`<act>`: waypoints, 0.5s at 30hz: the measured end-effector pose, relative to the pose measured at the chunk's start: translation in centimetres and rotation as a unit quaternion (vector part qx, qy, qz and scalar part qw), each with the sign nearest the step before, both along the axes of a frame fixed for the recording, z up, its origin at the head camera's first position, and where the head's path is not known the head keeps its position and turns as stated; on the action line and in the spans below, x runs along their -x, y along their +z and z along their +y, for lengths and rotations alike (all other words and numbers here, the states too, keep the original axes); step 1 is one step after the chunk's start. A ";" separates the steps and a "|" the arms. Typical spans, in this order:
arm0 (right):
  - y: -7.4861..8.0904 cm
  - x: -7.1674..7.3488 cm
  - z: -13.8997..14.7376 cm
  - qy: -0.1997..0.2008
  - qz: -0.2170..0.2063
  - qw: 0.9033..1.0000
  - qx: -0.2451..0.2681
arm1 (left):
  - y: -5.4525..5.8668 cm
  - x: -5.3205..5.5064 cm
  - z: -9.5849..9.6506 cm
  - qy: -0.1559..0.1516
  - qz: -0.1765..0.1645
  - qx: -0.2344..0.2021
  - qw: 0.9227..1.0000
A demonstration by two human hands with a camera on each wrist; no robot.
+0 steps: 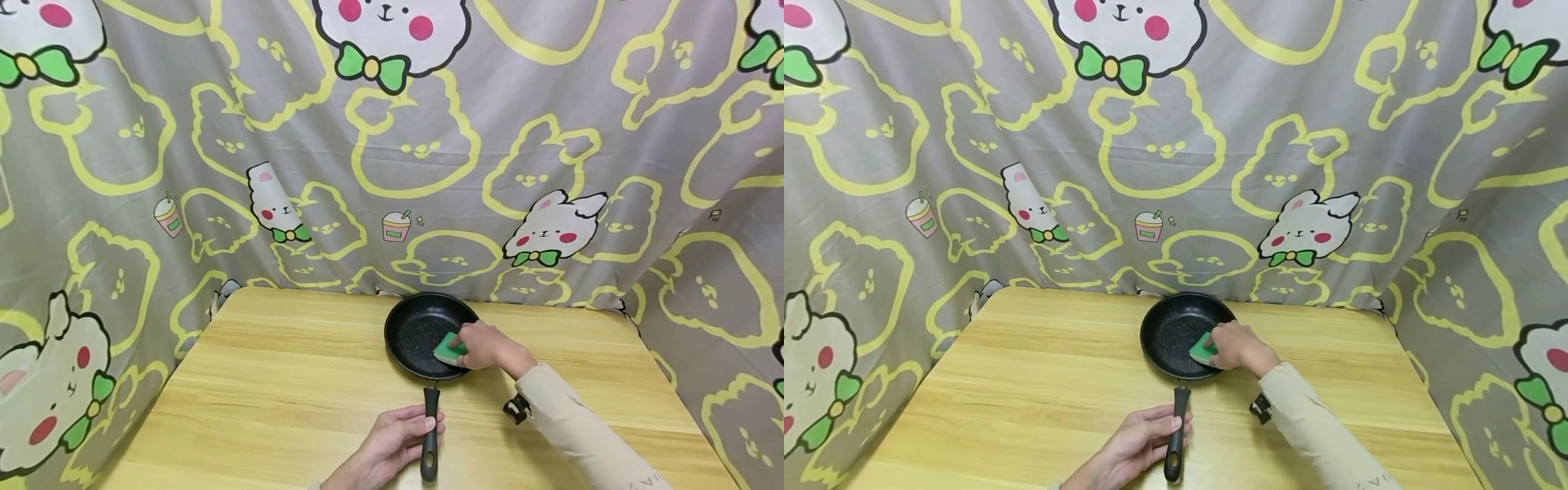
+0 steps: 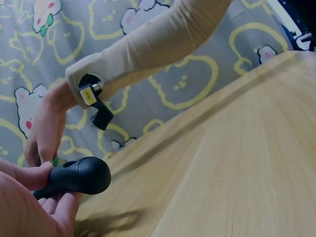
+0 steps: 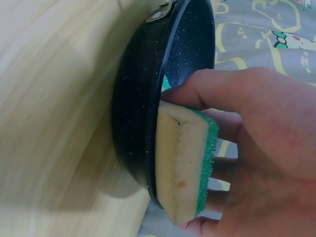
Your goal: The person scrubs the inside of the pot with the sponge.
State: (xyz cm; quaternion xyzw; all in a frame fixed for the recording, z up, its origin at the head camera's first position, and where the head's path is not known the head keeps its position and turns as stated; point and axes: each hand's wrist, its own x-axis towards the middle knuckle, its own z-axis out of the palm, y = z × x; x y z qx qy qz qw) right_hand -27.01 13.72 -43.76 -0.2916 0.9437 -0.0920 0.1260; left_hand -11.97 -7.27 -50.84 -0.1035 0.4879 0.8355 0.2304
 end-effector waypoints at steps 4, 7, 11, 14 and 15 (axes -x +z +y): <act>-0.1 0.1 0.1 0.000 -0.015 1.000 0.007 | 0.0 0.0 0.0 -0.002 0.000 0.001 1.000; -0.1 0.1 0.1 0.005 -0.021 0.999 0.024 | 0.0 0.0 0.0 -0.003 -0.003 0.001 1.000; -0.1 -0.1 0.2 0.013 -0.030 0.998 0.046 | 0.0 0.0 0.0 -0.002 -0.009 0.000 1.000; -0.1 -0.3 0.2 0.011 -0.041 0.998 0.054 | 0.1 0.0 0.0 -0.002 -0.010 0.001 1.000; -0.1 -0.3 0.2 0.011 -0.042 0.997 0.056 | 0.1 0.0 0.0 -0.001 -0.010 0.001 1.000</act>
